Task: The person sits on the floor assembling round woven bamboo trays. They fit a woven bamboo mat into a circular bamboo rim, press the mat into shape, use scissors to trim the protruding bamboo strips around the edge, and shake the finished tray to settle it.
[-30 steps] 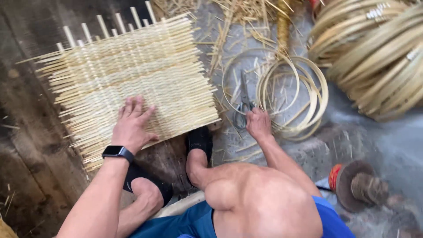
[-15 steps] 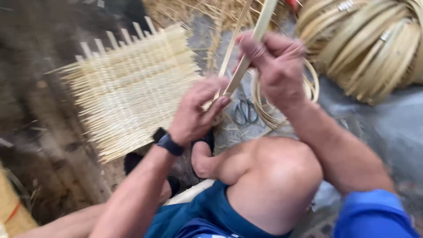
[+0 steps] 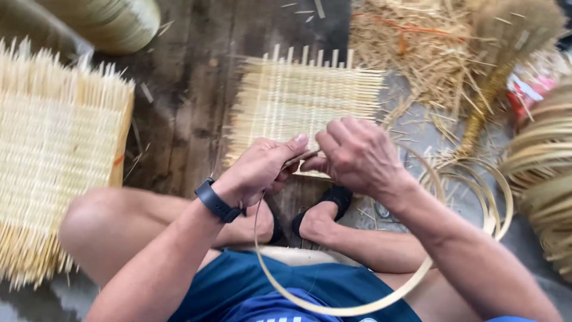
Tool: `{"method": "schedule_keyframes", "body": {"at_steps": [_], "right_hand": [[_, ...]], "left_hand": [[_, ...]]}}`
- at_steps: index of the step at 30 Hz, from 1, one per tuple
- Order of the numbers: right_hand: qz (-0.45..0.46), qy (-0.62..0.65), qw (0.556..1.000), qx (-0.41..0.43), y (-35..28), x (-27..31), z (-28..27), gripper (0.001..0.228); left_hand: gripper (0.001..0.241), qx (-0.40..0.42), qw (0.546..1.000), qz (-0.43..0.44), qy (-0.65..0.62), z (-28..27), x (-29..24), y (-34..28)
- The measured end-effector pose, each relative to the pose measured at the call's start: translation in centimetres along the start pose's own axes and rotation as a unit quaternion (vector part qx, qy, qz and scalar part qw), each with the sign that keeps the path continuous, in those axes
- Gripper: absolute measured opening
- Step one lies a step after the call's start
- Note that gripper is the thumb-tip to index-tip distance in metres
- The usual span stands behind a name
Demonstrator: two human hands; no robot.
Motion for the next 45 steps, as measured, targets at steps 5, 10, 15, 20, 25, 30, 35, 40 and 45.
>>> {"method": "schedule_keyframes", "body": {"at_steps": [5,10,15,20,25,30,35,40,45], "right_hand": [[-0.002,0.068,0.995,0.069,-0.5,3.7,6.5,0.033],[-0.002,0.178,0.984,-0.025,-0.3,5.1,6.3,0.037],[0.083,0.118,0.99,-0.005,-1.1,6.1,7.9,0.035],[0.136,0.121,0.983,0.011,-1.4,6.9,8.9,0.034],[0.161,0.114,0.98,-0.033,-1.0,6.8,8.8,0.031],[0.173,0.124,0.976,-0.041,-0.7,6.1,7.8,0.033],[0.081,0.121,0.987,-0.065,-1.8,2.7,5.3,0.032],[0.22,0.114,0.966,0.07,-4.8,0.8,7.0,0.053],[0.241,0.105,0.965,-0.02,-3.4,3.7,7.0,0.052]], "left_hand": [[0.065,-0.034,0.993,-0.117,-0.005,-2.3,3.3,-1.7],[0.087,0.09,0.981,-0.141,0.097,-2.8,5.1,0.7],[0.079,0.089,0.969,-0.207,0.1,-2.2,6.2,0.5],[0.079,0.091,0.98,-0.127,0.12,-1.7,6.2,-0.4],[0.079,0.024,0.992,-0.082,0.089,-2.2,5.8,-0.8],[0.079,-0.015,0.995,-0.075,0.065,-1.5,5.5,-0.8],[0.096,-0.036,0.994,-0.098,-0.032,-1.0,6.9,-2.7],[0.044,-0.036,0.981,-0.148,-0.118,-2.3,9.0,-3.5],[0.036,-0.095,0.993,-0.057,-0.049,-3.1,8.3,-1.4]]}}
Point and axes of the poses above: each hand's wrist, its own y-axis towards the middle knuckle, its own z-axis out of the palm, x = y × z, the point moved 3 cm from there along y, towards the middle knuckle, and after that the axes turned 11 degrees about x, right-handed, at the moved point
